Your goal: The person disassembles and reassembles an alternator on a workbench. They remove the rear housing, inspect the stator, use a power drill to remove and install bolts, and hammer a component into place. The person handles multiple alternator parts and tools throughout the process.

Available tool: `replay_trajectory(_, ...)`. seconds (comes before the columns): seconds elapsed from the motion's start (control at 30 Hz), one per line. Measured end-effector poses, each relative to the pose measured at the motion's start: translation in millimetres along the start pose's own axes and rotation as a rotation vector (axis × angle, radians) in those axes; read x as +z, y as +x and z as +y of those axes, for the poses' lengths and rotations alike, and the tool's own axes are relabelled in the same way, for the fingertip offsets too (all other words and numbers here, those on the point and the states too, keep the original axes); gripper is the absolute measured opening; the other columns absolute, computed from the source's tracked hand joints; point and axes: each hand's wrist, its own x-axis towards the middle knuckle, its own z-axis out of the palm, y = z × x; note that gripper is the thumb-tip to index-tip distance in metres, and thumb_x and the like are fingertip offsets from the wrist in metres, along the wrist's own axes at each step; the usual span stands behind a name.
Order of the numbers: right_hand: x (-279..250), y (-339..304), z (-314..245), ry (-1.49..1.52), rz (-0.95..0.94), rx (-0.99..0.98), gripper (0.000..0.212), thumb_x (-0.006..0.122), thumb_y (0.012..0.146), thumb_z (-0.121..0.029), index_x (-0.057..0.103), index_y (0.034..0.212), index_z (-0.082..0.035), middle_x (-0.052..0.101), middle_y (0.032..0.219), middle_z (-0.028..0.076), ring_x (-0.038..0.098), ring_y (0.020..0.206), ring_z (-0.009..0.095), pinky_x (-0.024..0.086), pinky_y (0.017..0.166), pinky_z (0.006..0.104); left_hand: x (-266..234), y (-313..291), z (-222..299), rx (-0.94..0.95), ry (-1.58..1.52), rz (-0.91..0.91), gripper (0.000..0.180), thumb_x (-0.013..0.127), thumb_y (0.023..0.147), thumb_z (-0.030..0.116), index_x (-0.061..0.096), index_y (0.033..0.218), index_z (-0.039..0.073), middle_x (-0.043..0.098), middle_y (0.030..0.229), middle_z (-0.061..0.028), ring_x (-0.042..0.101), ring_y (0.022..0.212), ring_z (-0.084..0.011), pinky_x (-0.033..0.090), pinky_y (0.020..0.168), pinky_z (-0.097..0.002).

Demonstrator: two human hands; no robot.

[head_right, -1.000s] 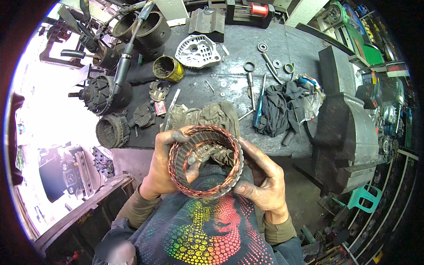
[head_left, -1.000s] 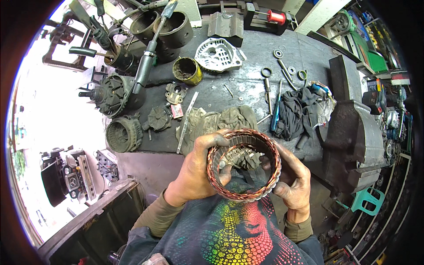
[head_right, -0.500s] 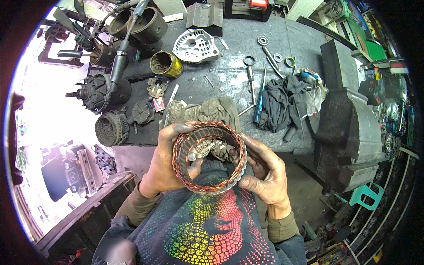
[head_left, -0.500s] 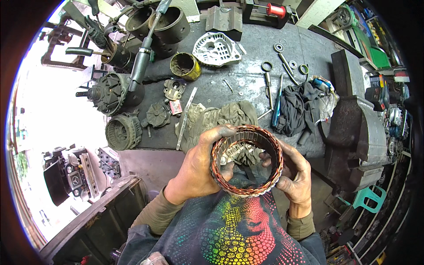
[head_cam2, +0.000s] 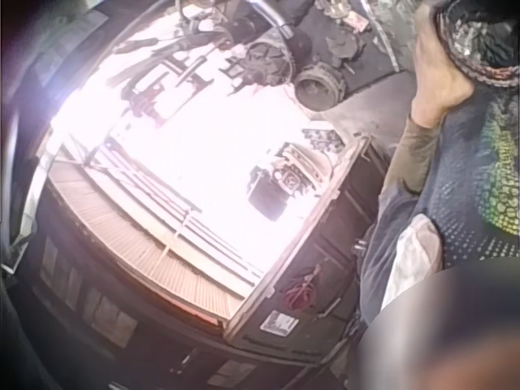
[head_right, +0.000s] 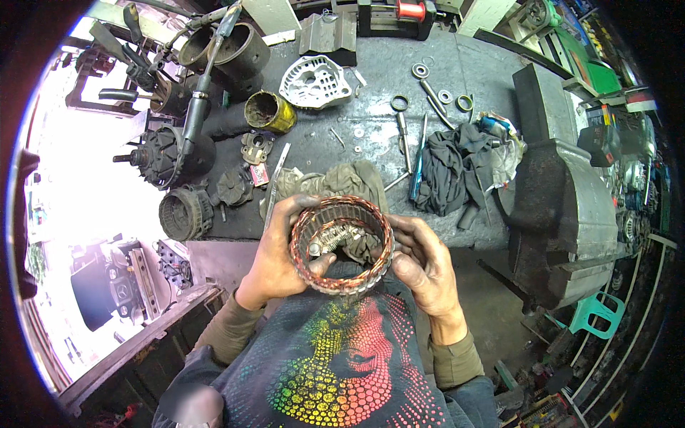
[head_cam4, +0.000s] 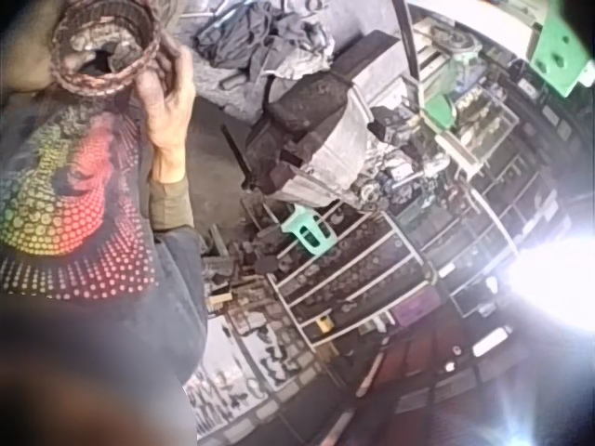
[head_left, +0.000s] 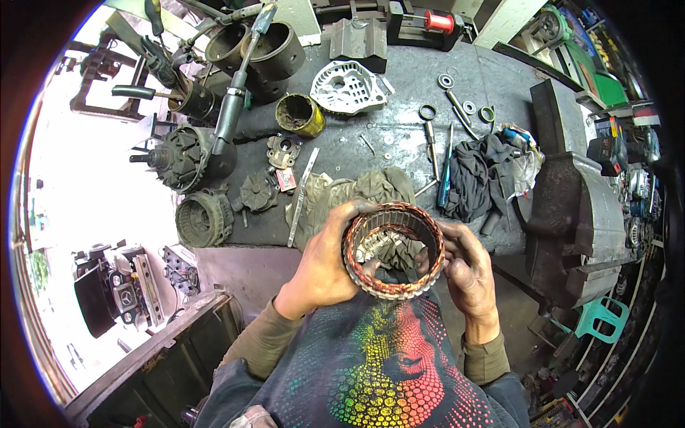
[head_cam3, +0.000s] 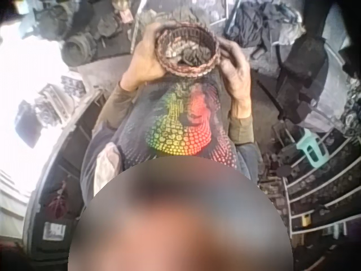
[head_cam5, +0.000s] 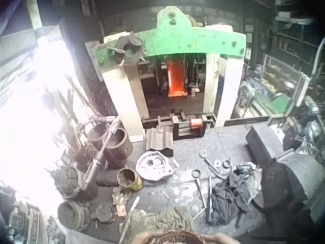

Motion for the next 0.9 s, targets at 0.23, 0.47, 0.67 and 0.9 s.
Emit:
replay_trajectory(0.23, 2, 19, -6, -1.162, -0.092, -0.405, 0.104, 0.097, 0.069, -0.031, 0.044, 0.153, -0.001, 0.06, 0.142, 0.021, 0.057, 0.135, 0.041, 0.046, 0.114, 0.0459, 9, 12, -44, -0.092, -0.427, -0.007, 0.092, 0.092, 0.076, 0.009, 0.042, 0.152, 0.001, 0.056, 0.148, -0.0106, 0.054, 0.139, -0.022, 0.043, 0.119, -0.0396)
replay_trajectory(0.47, -1, 57, 25, -1.047, 0.129, -0.339, 0.06, 0.089, 0.063, -0.012, 0.06, 0.115, -0.002, 0.069, 0.104, 0.016, 0.072, 0.098, 0.035, 0.057, 0.085, 0.042, 17, 7, -63, -0.348, -0.538, -0.006, 0.075, 0.088, 0.085, 0.009, 0.047, 0.148, -0.002, 0.063, 0.137, -0.0105, 0.062, 0.125, -0.0175, 0.05, 0.109, -0.0344)
replay_trajectory(0.67, -7, 59, 40, -1.144, 0.192, -0.305, 0.059, 0.09, 0.065, -0.018, 0.061, 0.114, -0.004, 0.071, 0.101, 0.017, 0.073, 0.097, 0.037, 0.057, 0.083, 0.0431, 44, -29, -73, -0.608, -0.519, 0.14, 0.047, 0.085, 0.092, 0.014, 0.063, 0.126, -0.008, 0.074, 0.111, -0.0096, 0.069, 0.101, -0.0151, 0.055, 0.092, -0.0291)
replay_trajectory(0.9, -8, 73, 64, -1.154, 0.133, -0.198, 0.059, 0.088, 0.067, -0.022, 0.062, 0.117, -0.002, 0.075, 0.1, 0.021, 0.074, 0.094, 0.041, 0.057, 0.081, 0.046, 60, -55, -89, -0.571, -0.314, 0.264, 0.035, 0.082, 0.09, 0.008, 0.068, 0.119, -0.006, 0.077, 0.107, -0.0118, 0.07, 0.098, -0.016, 0.055, 0.092, -0.0328)
